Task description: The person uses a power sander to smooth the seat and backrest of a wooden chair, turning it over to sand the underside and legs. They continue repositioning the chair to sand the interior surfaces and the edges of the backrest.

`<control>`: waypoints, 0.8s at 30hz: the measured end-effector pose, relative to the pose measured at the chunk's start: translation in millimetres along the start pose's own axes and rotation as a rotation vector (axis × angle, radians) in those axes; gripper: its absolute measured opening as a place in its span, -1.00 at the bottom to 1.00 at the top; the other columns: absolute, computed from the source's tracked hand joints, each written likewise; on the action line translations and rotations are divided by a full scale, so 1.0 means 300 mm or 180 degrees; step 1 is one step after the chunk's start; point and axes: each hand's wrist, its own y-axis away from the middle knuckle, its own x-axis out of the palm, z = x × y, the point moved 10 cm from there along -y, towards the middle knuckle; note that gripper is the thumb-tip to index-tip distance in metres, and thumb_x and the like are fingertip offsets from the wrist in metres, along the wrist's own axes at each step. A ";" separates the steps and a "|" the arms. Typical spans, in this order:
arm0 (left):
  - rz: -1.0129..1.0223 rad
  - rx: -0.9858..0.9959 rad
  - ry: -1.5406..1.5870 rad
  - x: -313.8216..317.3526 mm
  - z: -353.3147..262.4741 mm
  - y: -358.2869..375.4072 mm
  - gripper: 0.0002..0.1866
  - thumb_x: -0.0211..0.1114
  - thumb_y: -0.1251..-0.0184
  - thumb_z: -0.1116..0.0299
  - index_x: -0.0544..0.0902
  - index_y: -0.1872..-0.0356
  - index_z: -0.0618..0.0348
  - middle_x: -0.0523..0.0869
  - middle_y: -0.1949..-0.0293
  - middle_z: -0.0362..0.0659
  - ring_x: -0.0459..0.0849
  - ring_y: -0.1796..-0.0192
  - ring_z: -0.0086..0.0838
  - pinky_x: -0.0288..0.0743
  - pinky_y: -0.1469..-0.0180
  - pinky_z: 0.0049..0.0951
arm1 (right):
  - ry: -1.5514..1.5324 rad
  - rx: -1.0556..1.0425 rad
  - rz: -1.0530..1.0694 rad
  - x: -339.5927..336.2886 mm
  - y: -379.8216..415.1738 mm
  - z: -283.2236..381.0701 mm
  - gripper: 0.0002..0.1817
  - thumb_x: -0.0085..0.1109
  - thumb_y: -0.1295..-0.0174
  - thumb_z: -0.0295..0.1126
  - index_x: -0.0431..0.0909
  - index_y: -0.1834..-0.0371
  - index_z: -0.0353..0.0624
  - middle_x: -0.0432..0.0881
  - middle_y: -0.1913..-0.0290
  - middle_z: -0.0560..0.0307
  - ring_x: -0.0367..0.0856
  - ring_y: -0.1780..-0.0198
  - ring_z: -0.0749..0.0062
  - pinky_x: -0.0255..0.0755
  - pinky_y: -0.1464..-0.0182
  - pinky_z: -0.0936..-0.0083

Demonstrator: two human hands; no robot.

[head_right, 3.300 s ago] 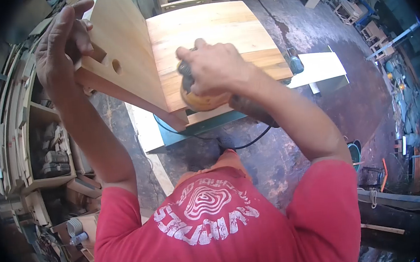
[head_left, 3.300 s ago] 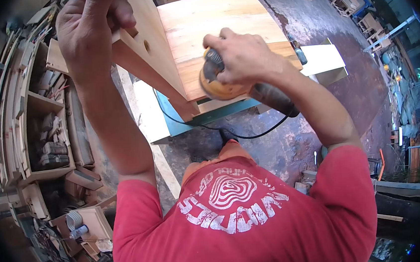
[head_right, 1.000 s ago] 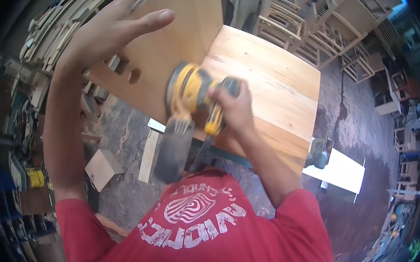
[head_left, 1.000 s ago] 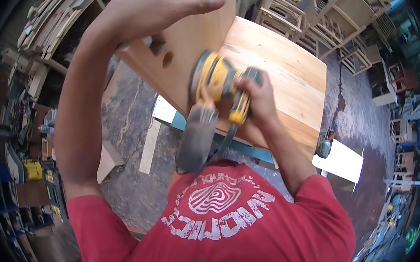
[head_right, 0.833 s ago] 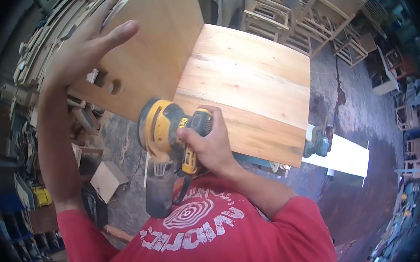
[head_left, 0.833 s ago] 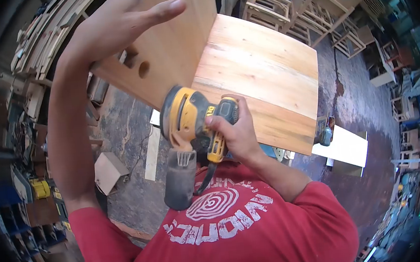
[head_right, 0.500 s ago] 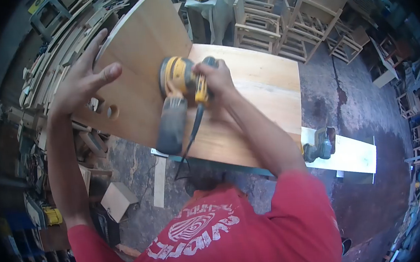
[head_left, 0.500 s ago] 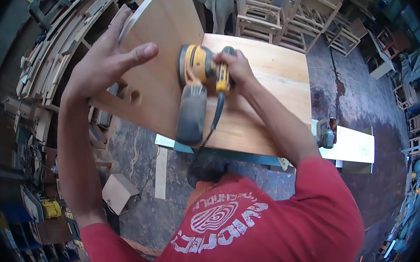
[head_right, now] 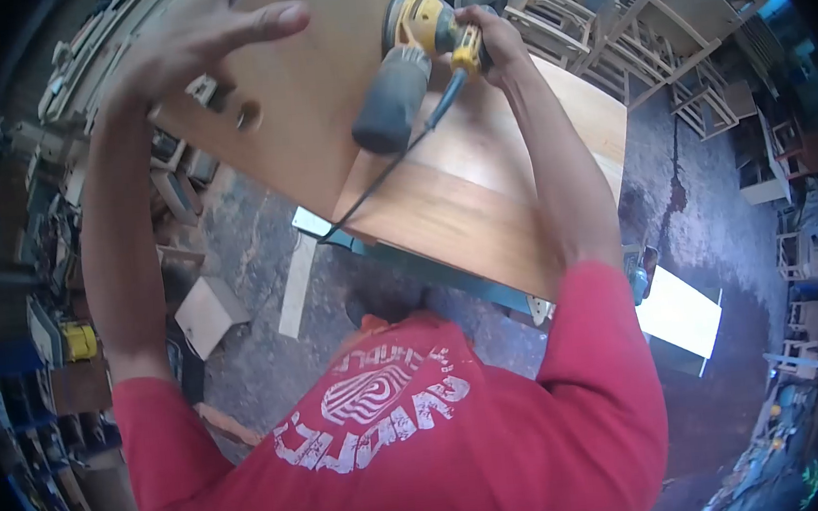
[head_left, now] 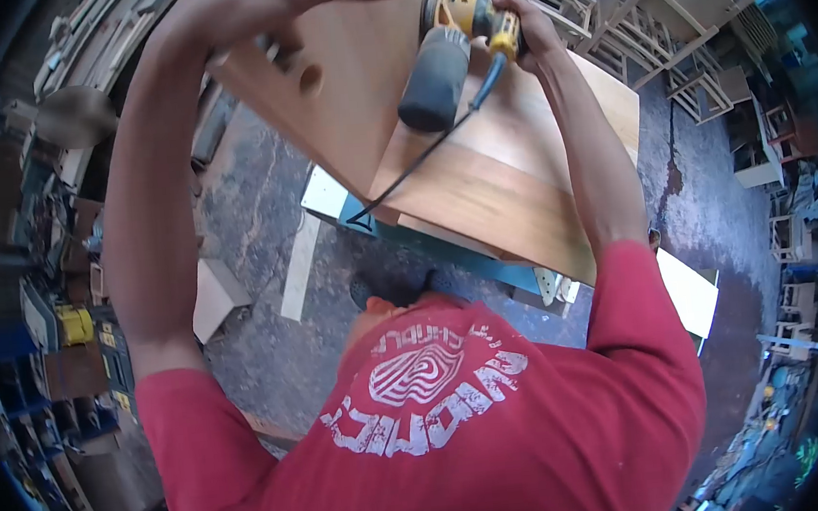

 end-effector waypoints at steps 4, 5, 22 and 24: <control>-0.0098 0.0105 -0.0262 -0.027 0.118 -0.061 0.45 0.61 -0.03 -0.35 -0.07 -0.65 0.45 0.43 -0.43 0.33 0.73 -0.15 -0.14 0.75 0.30 -0.39 | 0.0028 0.0009 -0.0342 0.137 0.361 -0.133 -0.77 0.28 -0.28 -0.40 0.55 0.12 -0.33 0.67 0.28 0.02 0.72 0.45 0.33 0.75 0.42 0.32; -0.0409 0.0218 -0.0560 -0.048 0.137 -0.072 0.46 0.61 -0.03 -0.34 -0.09 -0.63 0.51 0.40 -0.45 0.37 0.72 -0.16 -0.12 0.75 0.28 -0.39 | -0.0105 0.0115 -0.0535 0.170 0.464 -0.172 -0.67 0.34 -0.22 -0.38 0.48 0.05 -0.30 0.65 0.25 0.02 0.72 0.41 0.34 0.68 0.42 0.40; 0.0606 0.0633 -0.0262 -0.016 -0.048 0.102 0.34 0.60 -0.06 -0.30 0.10 -0.59 0.51 0.59 -0.29 0.30 0.76 -0.04 -0.14 0.71 0.00 -0.22 | 0.5620 -0.0493 0.0388 0.516 0.839 0.086 -0.21 0.49 0.10 -0.12 0.52 -0.33 0.09 0.66 0.01 -0.14 0.72 0.00 -0.06 0.59 -0.13 0.13; -0.0007 0.0909 -0.0835 0.018 0.059 -0.005 0.36 0.58 -0.04 -0.37 0.12 -0.59 0.51 0.55 -0.34 0.33 0.70 -0.20 -0.03 0.66 -0.17 -0.15 | 0.5740 -0.0148 0.0287 0.545 0.839 0.062 -0.26 0.42 0.04 -0.09 0.50 -0.32 0.09 0.62 0.00 -0.13 0.71 0.03 -0.11 0.59 -0.09 0.08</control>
